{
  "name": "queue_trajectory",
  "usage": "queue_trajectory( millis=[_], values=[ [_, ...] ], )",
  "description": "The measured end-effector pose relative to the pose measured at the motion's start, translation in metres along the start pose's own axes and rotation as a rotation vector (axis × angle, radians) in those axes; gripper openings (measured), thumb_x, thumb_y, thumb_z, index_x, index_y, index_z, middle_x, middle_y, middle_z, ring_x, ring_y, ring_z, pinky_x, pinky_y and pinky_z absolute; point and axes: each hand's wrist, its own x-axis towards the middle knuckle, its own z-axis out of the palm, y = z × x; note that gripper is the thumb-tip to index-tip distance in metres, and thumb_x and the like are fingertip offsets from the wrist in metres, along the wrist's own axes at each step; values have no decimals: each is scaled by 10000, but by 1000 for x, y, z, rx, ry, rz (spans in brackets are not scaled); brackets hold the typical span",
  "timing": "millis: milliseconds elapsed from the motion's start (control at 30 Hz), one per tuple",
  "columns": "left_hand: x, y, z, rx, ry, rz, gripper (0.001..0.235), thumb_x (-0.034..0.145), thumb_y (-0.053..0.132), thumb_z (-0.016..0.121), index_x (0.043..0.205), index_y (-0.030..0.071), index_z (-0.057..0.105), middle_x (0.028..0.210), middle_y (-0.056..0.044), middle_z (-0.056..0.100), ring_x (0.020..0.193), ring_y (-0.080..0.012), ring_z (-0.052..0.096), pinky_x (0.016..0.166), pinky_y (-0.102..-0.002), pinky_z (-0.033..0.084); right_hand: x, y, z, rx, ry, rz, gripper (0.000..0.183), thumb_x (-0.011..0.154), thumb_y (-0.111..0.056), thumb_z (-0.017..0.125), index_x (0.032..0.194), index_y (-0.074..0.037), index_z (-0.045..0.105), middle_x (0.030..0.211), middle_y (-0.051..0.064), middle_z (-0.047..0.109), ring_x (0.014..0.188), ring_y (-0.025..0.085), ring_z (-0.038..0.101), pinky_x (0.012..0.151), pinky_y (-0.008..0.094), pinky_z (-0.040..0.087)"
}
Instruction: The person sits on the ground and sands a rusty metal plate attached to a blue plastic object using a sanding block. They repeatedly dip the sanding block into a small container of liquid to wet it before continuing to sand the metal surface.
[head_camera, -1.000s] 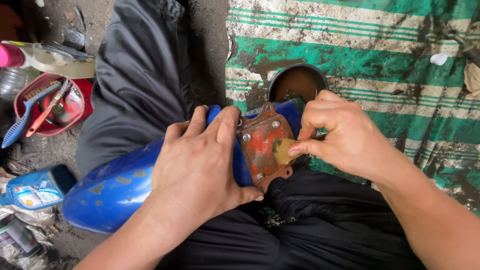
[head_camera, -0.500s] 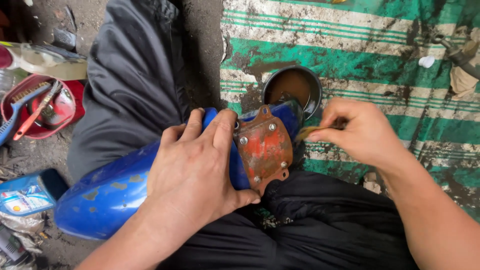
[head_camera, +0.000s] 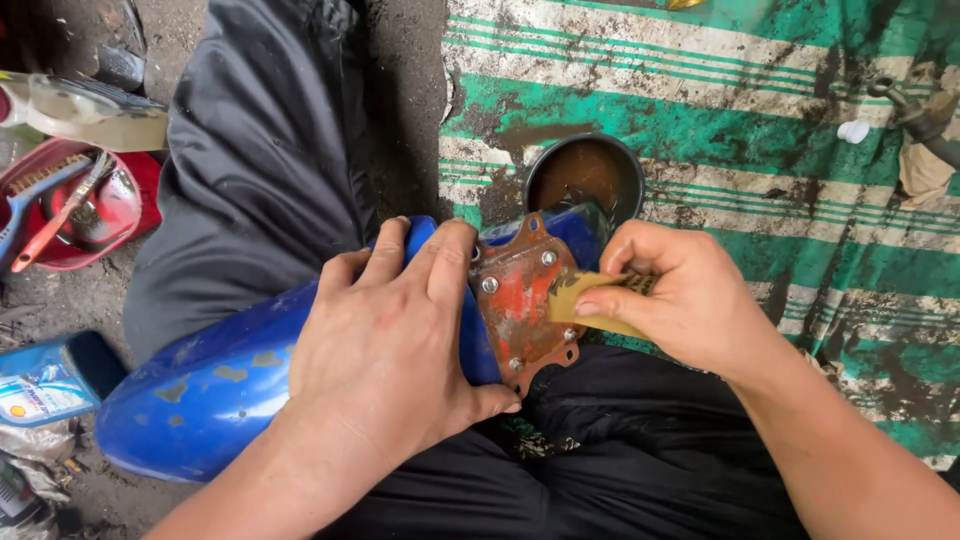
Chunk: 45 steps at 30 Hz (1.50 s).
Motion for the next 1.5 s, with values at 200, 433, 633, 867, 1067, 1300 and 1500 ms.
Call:
queue_trajectory(
  millis=[200, 433, 633, 867, 1067, 1300, 1500],
  values=[
    [1, 1, 4, 40, -21, 5, 1552, 432, 884, 1022, 1553, -32, 464, 1482, -178, 654, 1408, -515, 595, 981, -564, 462, 21, -42, 21, -261, 46, -235, 481, 684, -211, 1062, 752, -79, 604, 803, -11, 604, 679, 137, 541, 620, 295, 442],
    [-3, -3, 4, 22, -21, 8, 1532, 433, 880, 1029, 1538, -26, 474, 1464, -167, 672, 1401, -511, 614, 980, -553, 461, 15, -35, 16, -421, 43, -123, 690, 672, -345, 1047, 1221, -49, 751, 1117, 50, 680, 1010, 204, 659, 871, 358, 535],
    [-1, 0, 3, 12, 9, 25, 1484, 450, 833, 1017, 1533, -37, 493, 1480, -168, 654, 1387, -526, 612, 975, -561, 465, -8, -11, -1, -239, 138, -33, 340, 899, -171, 902, 800, -61, 596, 601, -9, 577, 536, 121, 456, 513, 288, 383],
    [0, -1, 5, 11, 10, 23, 1519, 446, 865, 1022, 1541, -43, 488, 1502, -165, 645, 1405, -532, 595, 988, -562, 460, -14, -2, -45, 64, -6, -184, 211, 922, 119, 641, 976, -50, 756, 1151, 94, 742, 1031, 186, 649, 858, 304, 510],
    [0, -1, 7, 28, -17, 14, 1529, 460, 898, 1013, 1547, -39, 485, 1517, -158, 634, 1429, -525, 575, 985, -569, 462, -11, 2, -45, 121, -95, -323, 307, 822, 168, 609, 920, -59, 791, 1146, 140, 818, 1033, 241, 803, 894, 331, 640],
    [2, 0, 7, 10, -39, 2, 1483, 474, 875, 1029, 1528, -18, 489, 1480, -157, 645, 1416, -532, 576, 957, -561, 467, -6, 30, -47, 434, -114, -290, 370, 805, 191, 695, 1006, -115, 747, 1052, 91, 798, 1033, 204, 739, 887, 307, 615],
    [0, 1, 5, -13, 27, 23, 1444, 446, 827, 1051, 1490, -14, 516, 1482, -131, 636, 1380, -526, 600, 943, -549, 477, -2, 7, -35, 740, -247, -266, 235, 950, 112, 709, 1123, -29, 782, 1058, 149, 696, 1105, 368, 837, 858, 444, 786]
  ],
)
